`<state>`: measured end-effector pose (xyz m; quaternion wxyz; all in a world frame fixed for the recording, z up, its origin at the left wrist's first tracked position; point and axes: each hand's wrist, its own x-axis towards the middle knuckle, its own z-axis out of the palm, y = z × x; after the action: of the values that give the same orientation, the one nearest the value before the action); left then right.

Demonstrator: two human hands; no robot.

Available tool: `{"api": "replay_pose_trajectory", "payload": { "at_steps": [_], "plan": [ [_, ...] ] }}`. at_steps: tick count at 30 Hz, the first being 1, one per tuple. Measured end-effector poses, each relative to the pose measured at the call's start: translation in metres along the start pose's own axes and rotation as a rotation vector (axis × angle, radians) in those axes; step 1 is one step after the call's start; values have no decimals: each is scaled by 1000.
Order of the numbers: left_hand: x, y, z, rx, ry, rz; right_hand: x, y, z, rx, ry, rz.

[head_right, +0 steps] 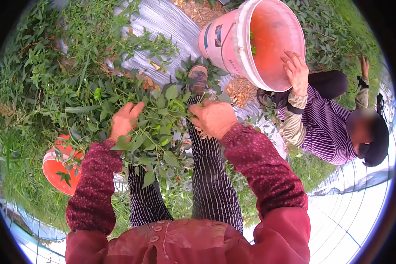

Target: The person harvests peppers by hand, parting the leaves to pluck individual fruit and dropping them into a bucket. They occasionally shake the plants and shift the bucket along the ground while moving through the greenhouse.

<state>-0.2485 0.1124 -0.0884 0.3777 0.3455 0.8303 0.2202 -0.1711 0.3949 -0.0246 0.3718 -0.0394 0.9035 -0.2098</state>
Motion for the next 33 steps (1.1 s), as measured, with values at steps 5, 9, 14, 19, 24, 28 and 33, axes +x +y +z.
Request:
{"api": "replay_pose_trajectory", "payload": {
  "at_steps": [5, 9, 14, 19, 24, 28, 33],
  "plan": [
    [3, -2, 17, 84, -60, -15, -17, -18, -19, -60, -406, 42],
    [4, 0, 18, 91, -43, 4, -50, 0, -12, 1140, -321, 370],
    [-4, 5, 31, 155, -74, -50, -2, -14, -24, 1476, -21, 319],
    [-3, 7, 28, 221, -257, -58, 109, -66, -2, 953, -121, 12],
    [-1, 12, 47, 349, -118, -75, 168, -109, 16, 739, -229, 157],
    [1, 3, 79, 251, -131, -150, 173, -133, 9, 456, -199, 138],
    [0, 1, 82, 292, -38, 19, 152, -129, 3, 389, -101, 108]
  ]
}}
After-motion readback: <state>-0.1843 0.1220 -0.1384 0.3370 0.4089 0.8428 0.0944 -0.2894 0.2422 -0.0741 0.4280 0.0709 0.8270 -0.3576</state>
